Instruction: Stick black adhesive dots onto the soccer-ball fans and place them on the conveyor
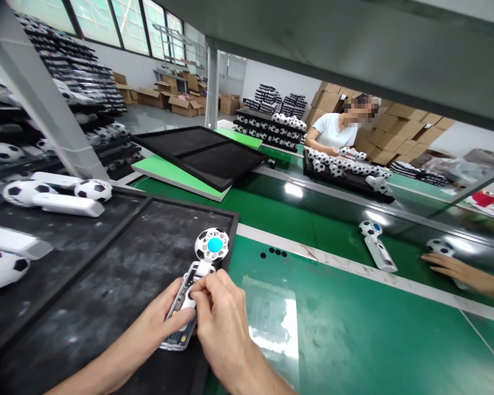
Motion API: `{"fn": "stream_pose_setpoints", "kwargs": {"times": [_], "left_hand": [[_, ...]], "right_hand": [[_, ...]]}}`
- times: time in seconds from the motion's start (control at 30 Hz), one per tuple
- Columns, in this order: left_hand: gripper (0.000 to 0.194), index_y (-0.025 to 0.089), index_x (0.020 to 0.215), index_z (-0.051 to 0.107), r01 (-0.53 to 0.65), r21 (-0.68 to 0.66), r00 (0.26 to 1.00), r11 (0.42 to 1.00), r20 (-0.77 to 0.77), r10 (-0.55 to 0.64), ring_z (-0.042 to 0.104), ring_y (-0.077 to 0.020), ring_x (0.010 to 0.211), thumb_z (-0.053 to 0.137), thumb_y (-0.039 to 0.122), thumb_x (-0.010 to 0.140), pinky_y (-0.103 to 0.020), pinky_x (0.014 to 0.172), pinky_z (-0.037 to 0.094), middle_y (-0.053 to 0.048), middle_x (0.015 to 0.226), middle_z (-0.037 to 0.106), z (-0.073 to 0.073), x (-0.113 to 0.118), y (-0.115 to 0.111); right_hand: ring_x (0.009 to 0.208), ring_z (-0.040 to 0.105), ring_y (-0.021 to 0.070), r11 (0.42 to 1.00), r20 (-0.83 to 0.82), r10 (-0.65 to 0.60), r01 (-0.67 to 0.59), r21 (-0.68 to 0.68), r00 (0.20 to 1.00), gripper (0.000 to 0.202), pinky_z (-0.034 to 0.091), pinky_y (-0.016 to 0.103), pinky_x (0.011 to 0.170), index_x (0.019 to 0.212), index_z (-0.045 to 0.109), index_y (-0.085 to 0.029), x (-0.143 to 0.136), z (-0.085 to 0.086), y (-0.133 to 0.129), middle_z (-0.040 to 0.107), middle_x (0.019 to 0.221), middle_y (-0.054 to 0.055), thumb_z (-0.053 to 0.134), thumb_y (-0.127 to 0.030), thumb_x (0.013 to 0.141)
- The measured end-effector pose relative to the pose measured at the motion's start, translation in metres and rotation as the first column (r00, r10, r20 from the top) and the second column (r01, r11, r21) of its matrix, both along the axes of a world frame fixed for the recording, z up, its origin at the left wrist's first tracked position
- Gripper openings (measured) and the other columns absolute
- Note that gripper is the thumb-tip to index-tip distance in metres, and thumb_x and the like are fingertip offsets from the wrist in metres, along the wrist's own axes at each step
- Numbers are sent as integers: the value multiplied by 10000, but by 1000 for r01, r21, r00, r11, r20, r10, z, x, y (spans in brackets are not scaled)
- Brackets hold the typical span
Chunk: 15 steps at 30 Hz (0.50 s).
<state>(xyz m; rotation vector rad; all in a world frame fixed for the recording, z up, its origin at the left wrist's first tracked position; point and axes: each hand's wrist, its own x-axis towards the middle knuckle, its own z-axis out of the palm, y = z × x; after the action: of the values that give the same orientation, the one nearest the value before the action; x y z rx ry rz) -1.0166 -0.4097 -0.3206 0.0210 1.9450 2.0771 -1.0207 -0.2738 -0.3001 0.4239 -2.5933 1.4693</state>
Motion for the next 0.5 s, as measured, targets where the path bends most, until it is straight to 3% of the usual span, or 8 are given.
{"fn": "stream_pose_setpoints", "kwargs": {"times": [0.17,0.27,0.4,0.5], "left_hand": [[395,196,1090,525,-23,74,998,997,55,19,559,-203,912,579,448,791,-299,840,445,-37,1020,611,-4,2,-1],[449,193,1126,514,-28,96,995,995,94,19,566,-196,873,572,493,797,-290,792,463,-31,964,627,-4,1,-1],[442,186,1088,562,-89,181,989,979,132,65,575,-204,948,631,472,758,-266,821,452,-45,1039,648,-2,-2,0],[401,184,1057,585,-173,226,961,959,252,114,613,-179,845,655,414,736,-237,739,477,-37,961,681,3,-2,2]], "right_hand": [[785,585,159,997,-185,52,-63,-50,981,345,493,272,654,1021,633,-244,10,-10,2,551,908,60,370,-74,878],[852,579,168,993,-225,49,-72,-95,973,474,516,295,712,1117,632,-302,13,-16,3,526,998,74,346,-31,852],[943,554,152,970,-51,85,-95,-223,995,507,505,296,828,1133,633,-347,12,-18,0,485,1049,56,327,-42,866],[953,545,137,939,63,114,-86,-334,992,425,501,272,841,1155,621,-331,10,-14,-2,465,1060,47,364,-114,896]]}}
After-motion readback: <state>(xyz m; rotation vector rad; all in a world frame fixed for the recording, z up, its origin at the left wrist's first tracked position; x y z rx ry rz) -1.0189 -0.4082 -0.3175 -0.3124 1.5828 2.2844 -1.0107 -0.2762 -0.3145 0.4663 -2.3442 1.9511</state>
